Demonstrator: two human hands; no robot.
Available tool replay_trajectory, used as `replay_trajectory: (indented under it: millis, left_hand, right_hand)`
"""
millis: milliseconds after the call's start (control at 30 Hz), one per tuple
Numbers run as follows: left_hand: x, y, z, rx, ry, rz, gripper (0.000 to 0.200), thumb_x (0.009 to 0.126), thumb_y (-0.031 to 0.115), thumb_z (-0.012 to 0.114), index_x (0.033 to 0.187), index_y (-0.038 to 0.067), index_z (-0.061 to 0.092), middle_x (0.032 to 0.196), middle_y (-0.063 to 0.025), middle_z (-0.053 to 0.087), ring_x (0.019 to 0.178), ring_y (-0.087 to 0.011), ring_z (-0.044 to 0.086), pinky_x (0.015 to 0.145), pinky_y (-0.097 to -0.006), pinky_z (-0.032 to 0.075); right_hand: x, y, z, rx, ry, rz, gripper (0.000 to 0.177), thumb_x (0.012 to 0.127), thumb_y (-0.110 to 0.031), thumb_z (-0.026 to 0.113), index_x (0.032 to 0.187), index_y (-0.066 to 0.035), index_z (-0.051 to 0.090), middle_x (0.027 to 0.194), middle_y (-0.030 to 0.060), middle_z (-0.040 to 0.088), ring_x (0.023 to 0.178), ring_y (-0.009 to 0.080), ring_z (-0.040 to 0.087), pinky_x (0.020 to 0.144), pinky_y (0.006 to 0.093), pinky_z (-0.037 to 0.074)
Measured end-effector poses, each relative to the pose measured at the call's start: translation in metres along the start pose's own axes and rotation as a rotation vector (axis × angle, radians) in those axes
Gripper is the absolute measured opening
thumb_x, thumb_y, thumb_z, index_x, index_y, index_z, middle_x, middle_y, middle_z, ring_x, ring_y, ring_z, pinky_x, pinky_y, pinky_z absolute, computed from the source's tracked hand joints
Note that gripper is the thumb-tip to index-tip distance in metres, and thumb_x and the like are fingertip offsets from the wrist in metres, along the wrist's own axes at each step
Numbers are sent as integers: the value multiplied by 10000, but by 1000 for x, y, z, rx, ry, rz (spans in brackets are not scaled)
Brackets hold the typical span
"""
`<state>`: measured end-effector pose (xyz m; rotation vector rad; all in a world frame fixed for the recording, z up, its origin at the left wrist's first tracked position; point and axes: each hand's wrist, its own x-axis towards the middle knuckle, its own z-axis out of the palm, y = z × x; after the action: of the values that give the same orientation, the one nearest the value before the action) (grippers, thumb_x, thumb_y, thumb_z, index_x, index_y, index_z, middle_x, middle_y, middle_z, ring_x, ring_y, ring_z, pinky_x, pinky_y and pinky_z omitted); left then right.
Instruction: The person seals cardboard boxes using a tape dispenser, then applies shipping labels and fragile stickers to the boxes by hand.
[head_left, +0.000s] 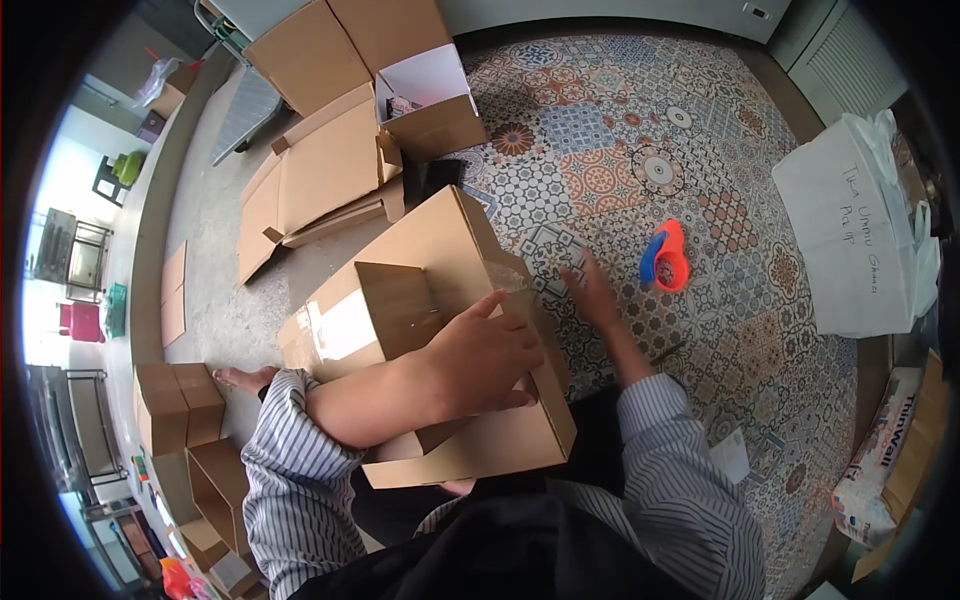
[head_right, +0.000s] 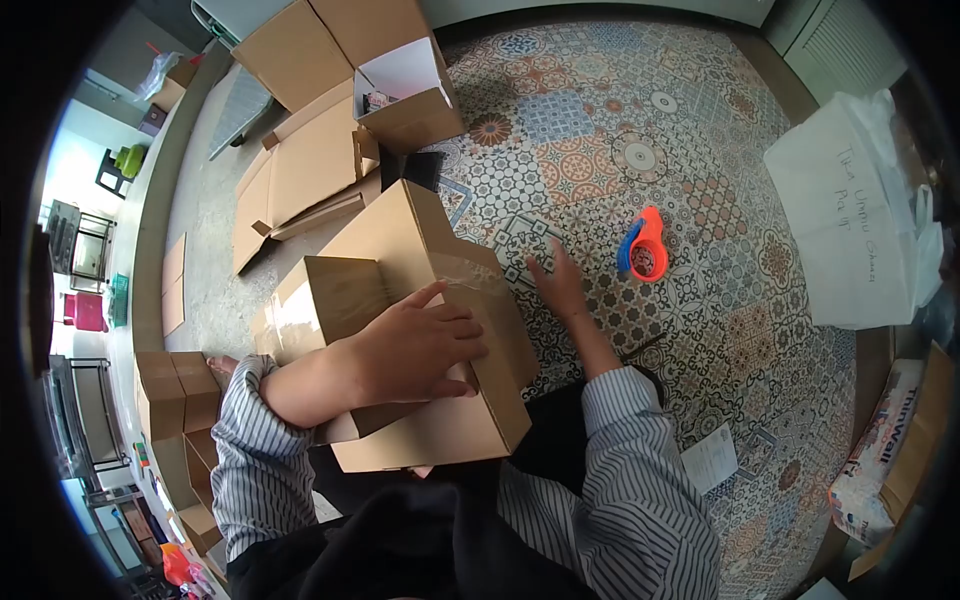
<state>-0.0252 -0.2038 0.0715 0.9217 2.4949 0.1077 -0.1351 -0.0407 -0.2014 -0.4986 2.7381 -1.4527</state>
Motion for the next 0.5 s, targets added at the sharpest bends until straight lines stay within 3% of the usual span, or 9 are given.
replay_trajectory:
  millis: [33, 100, 167, 233, 300, 367, 500]
  left_hand:
    - [5, 0, -1, -1, -30, -9, 388, 779, 416, 518, 1049, 138, 547, 1059, -34, 525, 1109, -164, 425, 1029, -438, 163]
    - [15, 1, -3, 15, -60, -20, 389, 779, 422, 515, 1046, 142, 549, 1048, -37, 530, 1104, -166, 431, 1030, -436, 161]
    - [22, -1, -7, -12, -110, -59, 406, 776, 424, 517, 1065, 140, 546, 1056, -57, 532, 1109, -190, 432, 1029, -445, 159]
    - [5, -8, -24, -38, 371, 15, 430, 778, 435, 514, 1084, 136, 539, 1097, -81, 520, 1122, -215, 429, 1022, -469, 166]
    - [-35, -7, -66, -139, 551, -113, 429, 803, 402, 500, 1105, 99, 525, 1142, -106, 509, 1155, -253, 409, 1022, -467, 164]
    - [-90, -11, -71, -134, 766, -278, 439, 806, 385, 506, 1110, 69, 518, 1155, -119, 508, 1168, -256, 401, 1014, -456, 190]
    - [-172, -37, 36, -577, 1356, -610, 463, 893, 341, 352, 1196, -2, 424, 1237, -150, 440, 1212, -262, 343, 1030, -425, 129]
  right_hand:
    - [0, 0, 29, 621, -398, 508, 650, 832, -505, 408, 1225, 12, 369, 1048, 223, 534, 955, 320, 517, 820, 373, 399]
    - [-9, 10, 80, 1027, -649, 616, 625, 857, -490, 363, 1241, 3, 349, 1076, 174, 543, 959, 298, 525, 815, 389, 400]
    - [0, 2, 92, 1187, -636, 701, 620, 857, -491, 361, 1242, -7, 351, 1084, 167, 539, 965, 295, 520, 821, 389, 397]
    - [7, -5, 101, 1218, -564, 747, 614, 856, -493, 360, 1244, -16, 352, 1092, 160, 535, 972, 293, 516, 826, 390, 393]
    - [12, -6, 93, 1213, -505, 761, 609, 856, -494, 358, 1245, -25, 354, 1100, 153, 531, 979, 290, 511, 831, 390, 390]
    - [14, -1, 85, 1183, -492, 774, 604, 856, -495, 356, 1246, -34, 355, 1108, 146, 527, 986, 287, 507, 837, 391, 387]
    - [21, 3, 69, 1135, -478, 787, 595, 855, -498, 353, 1248, -52, 359, 1124, 132, 519, 999, 282, 498, 847, 391, 381]
